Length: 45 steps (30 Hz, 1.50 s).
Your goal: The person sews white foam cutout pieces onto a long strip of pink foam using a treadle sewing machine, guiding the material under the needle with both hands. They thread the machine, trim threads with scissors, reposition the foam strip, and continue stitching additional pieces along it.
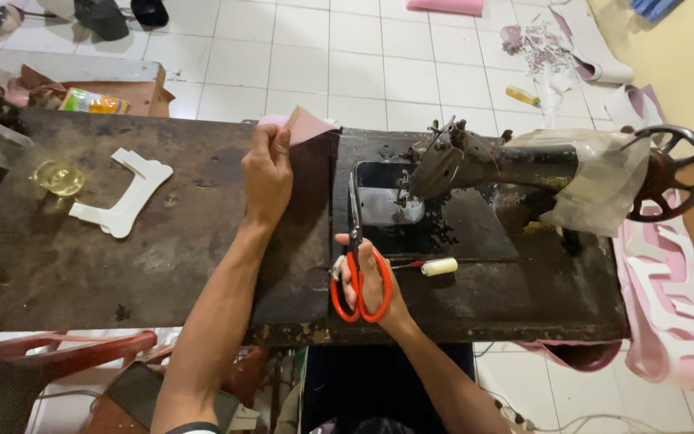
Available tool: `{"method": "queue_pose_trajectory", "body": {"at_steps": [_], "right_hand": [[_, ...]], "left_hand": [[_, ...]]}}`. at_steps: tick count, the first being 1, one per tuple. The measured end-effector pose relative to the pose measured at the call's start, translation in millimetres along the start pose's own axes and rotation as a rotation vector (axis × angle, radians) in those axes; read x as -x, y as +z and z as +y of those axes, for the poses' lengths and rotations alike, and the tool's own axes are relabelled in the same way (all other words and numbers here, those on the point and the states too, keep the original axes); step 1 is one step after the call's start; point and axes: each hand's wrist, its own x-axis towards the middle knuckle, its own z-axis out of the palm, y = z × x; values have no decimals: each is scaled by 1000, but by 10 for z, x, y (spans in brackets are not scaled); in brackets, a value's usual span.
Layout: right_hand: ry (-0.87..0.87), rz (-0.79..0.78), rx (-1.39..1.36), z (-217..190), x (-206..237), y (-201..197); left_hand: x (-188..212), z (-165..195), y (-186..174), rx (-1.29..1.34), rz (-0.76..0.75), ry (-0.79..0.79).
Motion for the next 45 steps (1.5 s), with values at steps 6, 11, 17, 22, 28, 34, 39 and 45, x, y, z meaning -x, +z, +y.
{"method": "queue_pose_trajectory", "body": {"at_steps": [6,11,17,22,28,34,39,45], "right_hand": [[-100,10,110,-113,96,71],[-48,28,216,-326,329,18],[-382,334,1092,-841,912,-555],[-172,654,1196,-1110,1163,-1177],[-185,714,1370,-1121,1070,-1705],[-667,584,1665,-940,960,-1901],[-748,610,1506,-870,1030,-1848],[-785,495,1323,-681,1147,-1162]], "left_hand": [[-2,-8,-19,-5,51,-3],[-10,-25,-10,-15,42,-20],[46,4,-33,-76,105,47],[210,154,-198,-275,154,128],[750,496,-715,-248,140,153],[1274,748,-1167,-323,164,180],[1623,785,-1247,-390,-59,198],[1847,849,-1197,-410,-57,261]]}}
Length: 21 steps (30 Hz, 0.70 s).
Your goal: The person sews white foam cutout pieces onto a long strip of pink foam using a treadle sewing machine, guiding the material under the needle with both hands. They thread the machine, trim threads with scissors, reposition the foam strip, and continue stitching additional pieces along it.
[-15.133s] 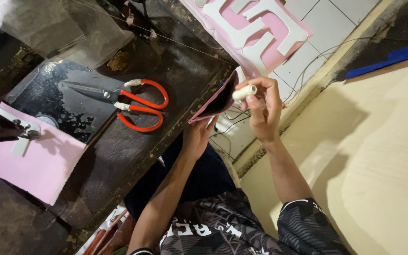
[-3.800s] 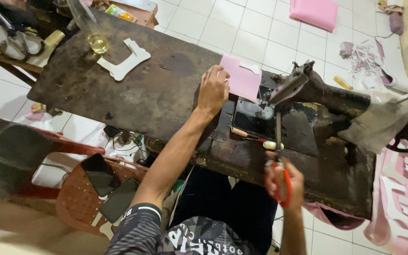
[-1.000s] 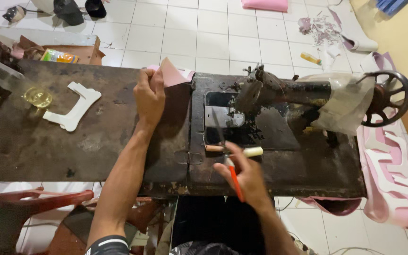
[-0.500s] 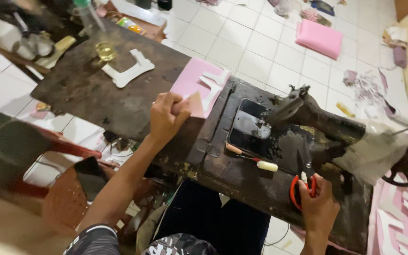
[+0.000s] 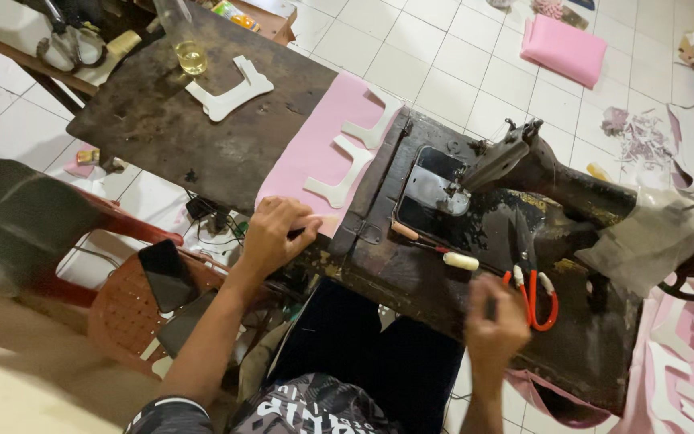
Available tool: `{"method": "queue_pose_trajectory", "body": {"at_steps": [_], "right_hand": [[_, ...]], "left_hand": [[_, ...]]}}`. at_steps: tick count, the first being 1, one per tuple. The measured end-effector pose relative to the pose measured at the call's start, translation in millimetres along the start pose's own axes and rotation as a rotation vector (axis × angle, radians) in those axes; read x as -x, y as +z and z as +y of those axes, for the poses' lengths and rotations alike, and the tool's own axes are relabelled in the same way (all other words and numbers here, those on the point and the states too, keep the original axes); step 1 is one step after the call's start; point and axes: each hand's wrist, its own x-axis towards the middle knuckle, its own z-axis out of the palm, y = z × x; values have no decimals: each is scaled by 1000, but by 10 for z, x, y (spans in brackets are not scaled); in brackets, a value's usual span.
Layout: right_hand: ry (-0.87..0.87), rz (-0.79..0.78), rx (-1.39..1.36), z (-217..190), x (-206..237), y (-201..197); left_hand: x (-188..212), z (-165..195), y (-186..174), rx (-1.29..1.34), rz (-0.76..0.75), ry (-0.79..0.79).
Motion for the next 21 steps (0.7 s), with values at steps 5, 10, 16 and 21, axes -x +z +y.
{"method": "queue_pose_trajectory", "body": {"at_steps": [5,10,16,21], "right_hand": [[-122,-181,-296,-699,-52,322],[-288,-401,-447,-1148,-251,720],[-368,-551,-247,-1279,-200,985],[-391,-434,-289,-1177,-72,946]], "left_hand": [[28,54,-90,-36,-54,66],[88,125,-177,38,-54,27],[196,215,-284,73,-100,-13],[389,351,-231,92,-36,-137]]}}
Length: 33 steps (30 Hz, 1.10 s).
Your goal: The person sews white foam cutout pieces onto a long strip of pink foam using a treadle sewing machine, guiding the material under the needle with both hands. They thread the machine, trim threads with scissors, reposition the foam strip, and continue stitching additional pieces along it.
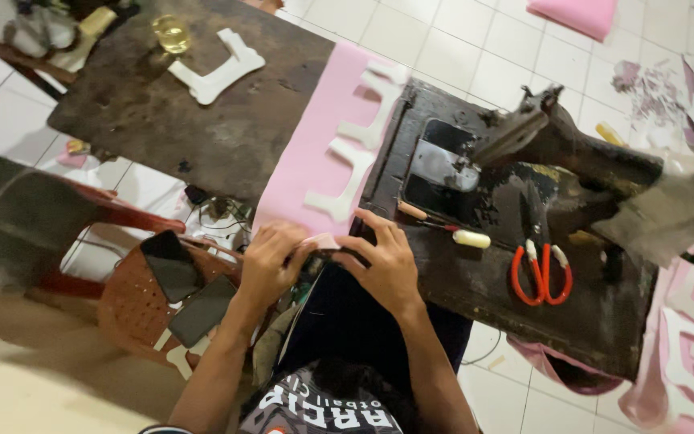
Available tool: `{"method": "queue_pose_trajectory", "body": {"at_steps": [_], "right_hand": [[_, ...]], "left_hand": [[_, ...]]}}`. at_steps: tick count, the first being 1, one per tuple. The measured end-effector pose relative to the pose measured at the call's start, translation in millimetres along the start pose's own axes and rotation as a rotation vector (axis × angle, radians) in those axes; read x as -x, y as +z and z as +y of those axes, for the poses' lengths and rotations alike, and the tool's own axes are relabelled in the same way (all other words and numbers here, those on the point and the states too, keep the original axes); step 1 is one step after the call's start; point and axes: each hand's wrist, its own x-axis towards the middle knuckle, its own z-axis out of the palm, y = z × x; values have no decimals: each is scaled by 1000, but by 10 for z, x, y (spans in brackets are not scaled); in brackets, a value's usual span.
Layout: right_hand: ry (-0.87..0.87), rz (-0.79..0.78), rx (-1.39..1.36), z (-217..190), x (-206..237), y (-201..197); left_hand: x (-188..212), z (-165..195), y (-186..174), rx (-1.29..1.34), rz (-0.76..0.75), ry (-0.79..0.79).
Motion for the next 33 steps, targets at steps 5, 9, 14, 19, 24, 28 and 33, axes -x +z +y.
{"method": "queue_pose_trajectory", "body": {"at_steps": [5,9,14,19,24,28,33], "right_hand": [[-92,45,77,-60,140,105],[-171,103,-4,-233,313,245],[-64,64,-145,-379,449,405],[2,62,-180,-361,428,429],[78,214,-354,-283,498,113],[255,422,-172,18,560,-342],[425,469,140,490,596,-762]], "left_hand": [[379,-75,3,-44,-70,-107],[606,-285,-64,-199,-241,-221],[625,-334,-155,-122,-318,-234],[371,-139,-174,12,-138,-339],[-27,89,-76,-12,-44,-134],[-359,347,242,131,-76,-58],[-699,634,859,212,-248,2]]}}
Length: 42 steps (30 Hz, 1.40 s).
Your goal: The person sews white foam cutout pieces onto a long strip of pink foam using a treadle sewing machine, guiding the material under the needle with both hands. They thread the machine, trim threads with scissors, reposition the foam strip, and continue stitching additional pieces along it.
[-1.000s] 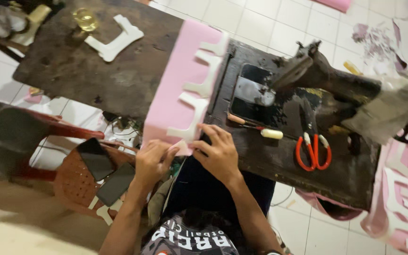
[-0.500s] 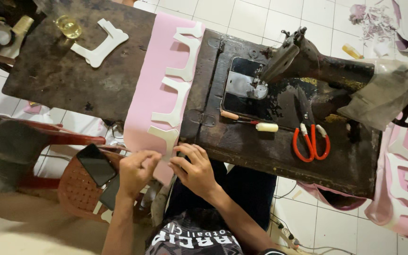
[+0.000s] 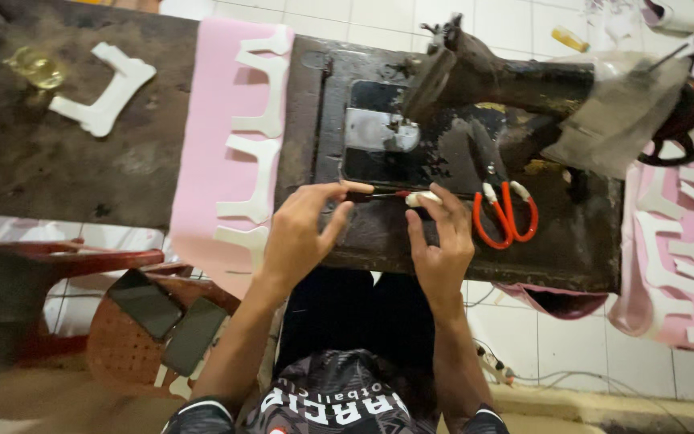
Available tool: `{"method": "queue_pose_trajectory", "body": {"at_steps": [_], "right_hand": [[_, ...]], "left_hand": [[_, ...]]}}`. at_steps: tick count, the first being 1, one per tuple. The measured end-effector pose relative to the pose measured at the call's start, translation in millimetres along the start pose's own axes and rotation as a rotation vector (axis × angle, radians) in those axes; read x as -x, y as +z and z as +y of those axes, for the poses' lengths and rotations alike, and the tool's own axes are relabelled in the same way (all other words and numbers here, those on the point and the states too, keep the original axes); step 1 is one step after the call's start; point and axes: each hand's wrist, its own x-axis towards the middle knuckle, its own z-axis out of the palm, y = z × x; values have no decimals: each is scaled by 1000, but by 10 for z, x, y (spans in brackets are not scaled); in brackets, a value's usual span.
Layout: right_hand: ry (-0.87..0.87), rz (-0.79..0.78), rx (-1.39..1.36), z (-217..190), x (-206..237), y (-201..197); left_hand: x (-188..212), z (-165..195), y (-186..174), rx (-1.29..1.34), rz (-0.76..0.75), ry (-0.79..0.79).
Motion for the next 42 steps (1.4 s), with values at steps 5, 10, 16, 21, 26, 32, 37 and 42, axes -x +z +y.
{"method": "queue_pose_trajectory", "body": {"at_steps": [5,10,16,21,26,32,37,42], "right_hand": [[-21,-126,99,252,-48,-44],[-35,-210,103,409,-54,-19],[-116,-287,145,461,-62,-111],[-59,-277,215,532,-145,-338],[-98,-298,279,589,-206,-549],[-122,-409,219,623,-149,-458],[-95,-488,222,675,1,-354],[6,-347,99,756,194,-747]], "left_hand": [[-218,47,643,-100,-146,110],[-213,52,977,-233,-105,169],[-206,44,970,-182,-161,196],[-244,179,1029,-125,-248,170],[-275,284,994,-199,-270,254],[-247,296,992,-193,-289,251],[-208,328,1001,-180,-258,265],[-285,630,1292,79,-285,208]]}}
